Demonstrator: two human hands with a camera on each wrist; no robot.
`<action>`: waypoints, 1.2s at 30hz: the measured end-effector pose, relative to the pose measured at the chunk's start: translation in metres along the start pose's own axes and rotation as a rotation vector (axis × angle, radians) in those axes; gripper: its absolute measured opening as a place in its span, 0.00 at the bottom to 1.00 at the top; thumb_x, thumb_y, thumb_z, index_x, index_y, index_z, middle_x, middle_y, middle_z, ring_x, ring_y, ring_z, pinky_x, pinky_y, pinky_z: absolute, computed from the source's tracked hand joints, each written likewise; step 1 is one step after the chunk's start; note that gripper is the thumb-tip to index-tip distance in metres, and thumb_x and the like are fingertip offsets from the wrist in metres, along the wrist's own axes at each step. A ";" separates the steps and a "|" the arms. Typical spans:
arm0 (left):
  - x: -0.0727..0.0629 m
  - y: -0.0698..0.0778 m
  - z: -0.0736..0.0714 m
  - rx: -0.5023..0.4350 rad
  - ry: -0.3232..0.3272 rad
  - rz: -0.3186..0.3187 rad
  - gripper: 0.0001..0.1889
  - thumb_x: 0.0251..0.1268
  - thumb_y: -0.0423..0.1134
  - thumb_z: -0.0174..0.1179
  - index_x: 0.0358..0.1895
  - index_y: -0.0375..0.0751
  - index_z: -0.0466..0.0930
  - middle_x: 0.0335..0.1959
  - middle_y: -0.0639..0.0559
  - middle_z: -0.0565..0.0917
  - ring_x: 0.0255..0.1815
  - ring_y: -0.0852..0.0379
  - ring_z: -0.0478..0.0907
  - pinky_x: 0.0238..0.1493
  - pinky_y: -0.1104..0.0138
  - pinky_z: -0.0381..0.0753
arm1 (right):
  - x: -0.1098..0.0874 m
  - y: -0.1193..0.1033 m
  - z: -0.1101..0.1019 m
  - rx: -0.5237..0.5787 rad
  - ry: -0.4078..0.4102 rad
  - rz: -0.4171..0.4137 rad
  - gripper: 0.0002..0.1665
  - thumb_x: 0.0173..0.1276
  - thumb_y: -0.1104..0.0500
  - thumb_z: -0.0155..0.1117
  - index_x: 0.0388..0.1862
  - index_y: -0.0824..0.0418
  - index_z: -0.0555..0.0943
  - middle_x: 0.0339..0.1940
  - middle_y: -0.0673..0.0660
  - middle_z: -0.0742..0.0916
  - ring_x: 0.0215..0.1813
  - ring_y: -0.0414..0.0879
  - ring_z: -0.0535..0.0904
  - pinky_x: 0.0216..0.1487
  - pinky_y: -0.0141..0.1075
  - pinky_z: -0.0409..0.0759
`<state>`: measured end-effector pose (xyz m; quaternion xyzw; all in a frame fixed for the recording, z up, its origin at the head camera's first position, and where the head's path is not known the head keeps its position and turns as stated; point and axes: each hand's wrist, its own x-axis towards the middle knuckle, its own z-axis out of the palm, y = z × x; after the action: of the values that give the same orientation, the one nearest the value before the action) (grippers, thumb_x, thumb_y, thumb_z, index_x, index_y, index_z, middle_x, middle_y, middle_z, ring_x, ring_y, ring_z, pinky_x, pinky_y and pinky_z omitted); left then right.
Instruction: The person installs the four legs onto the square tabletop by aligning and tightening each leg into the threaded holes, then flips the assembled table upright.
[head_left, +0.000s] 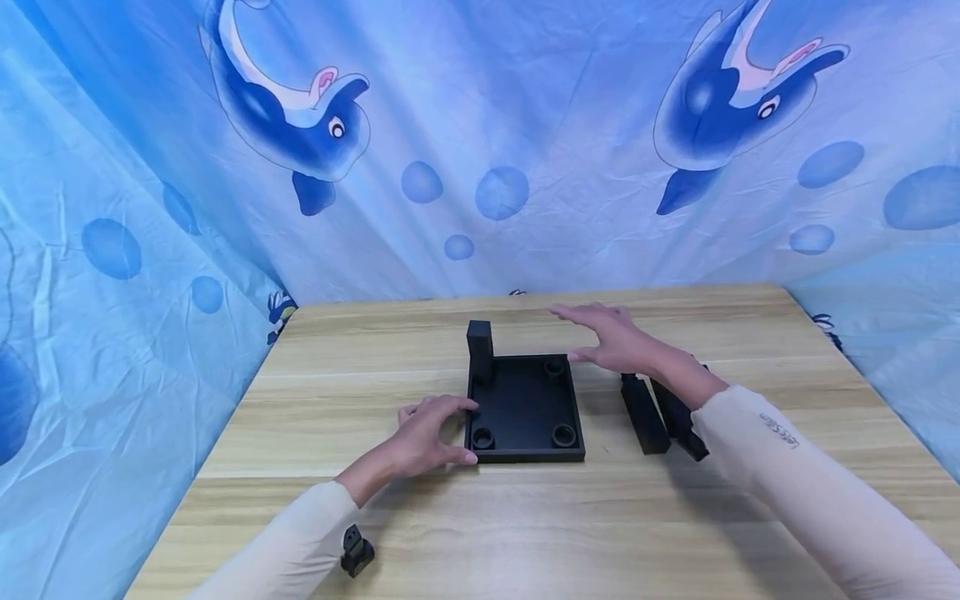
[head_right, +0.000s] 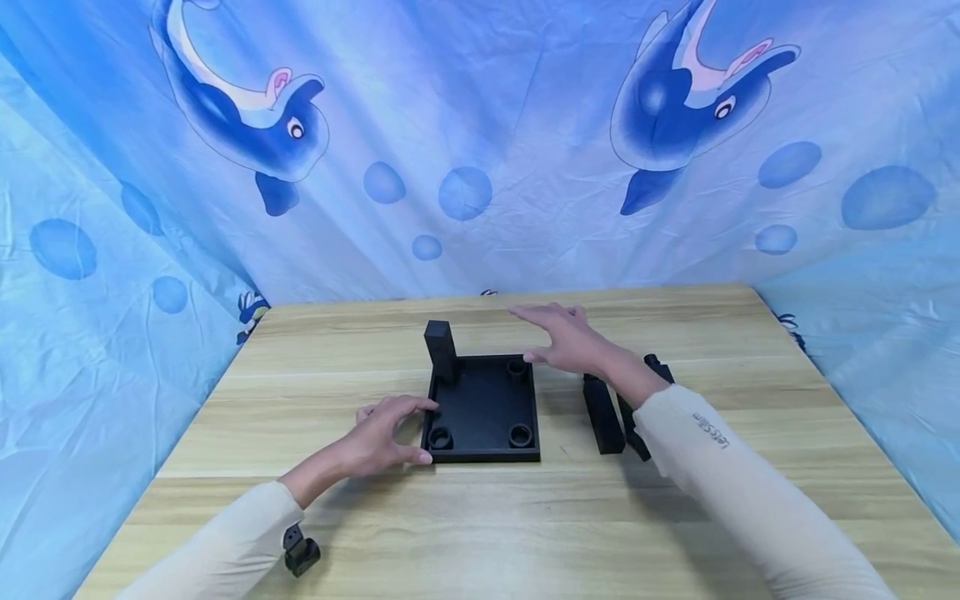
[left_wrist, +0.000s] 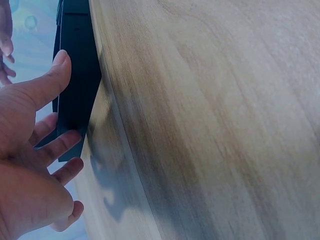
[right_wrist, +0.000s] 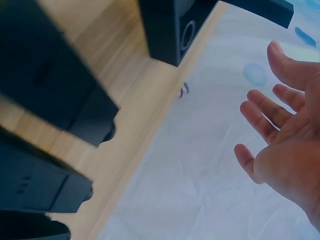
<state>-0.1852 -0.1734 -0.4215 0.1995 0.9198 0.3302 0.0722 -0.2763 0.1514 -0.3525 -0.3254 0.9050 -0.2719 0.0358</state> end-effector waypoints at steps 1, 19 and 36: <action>0.000 0.000 0.000 -0.001 -0.001 0.000 0.37 0.44 0.46 0.76 0.62 0.48 0.74 0.61 0.54 0.76 0.63 0.50 0.65 0.56 0.47 0.49 | -0.002 0.002 0.000 -0.007 0.006 -0.002 0.43 0.64 0.60 0.68 0.75 0.54 0.60 0.70 0.57 0.72 0.72 0.60 0.60 0.63 0.63 0.45; 0.000 0.001 0.002 0.015 -0.009 -0.020 0.37 0.46 0.46 0.76 0.64 0.50 0.73 0.63 0.54 0.74 0.65 0.50 0.64 0.56 0.48 0.49 | -0.056 0.034 0.001 -0.079 0.056 0.017 0.34 0.62 0.64 0.69 0.68 0.60 0.71 0.66 0.63 0.75 0.69 0.66 0.61 0.57 0.63 0.50; 0.001 0.001 0.001 0.031 -0.008 -0.009 0.37 0.46 0.46 0.76 0.63 0.50 0.73 0.63 0.54 0.74 0.65 0.49 0.65 0.54 0.49 0.50 | -0.099 0.053 0.012 -0.304 0.071 -0.122 0.33 0.54 0.68 0.73 0.61 0.55 0.79 0.59 0.57 0.81 0.58 0.55 0.72 0.49 0.53 0.58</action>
<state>-0.1855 -0.1720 -0.4221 0.1981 0.9252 0.3149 0.0744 -0.2255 0.2397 -0.4010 -0.3715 0.9149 -0.1449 -0.0625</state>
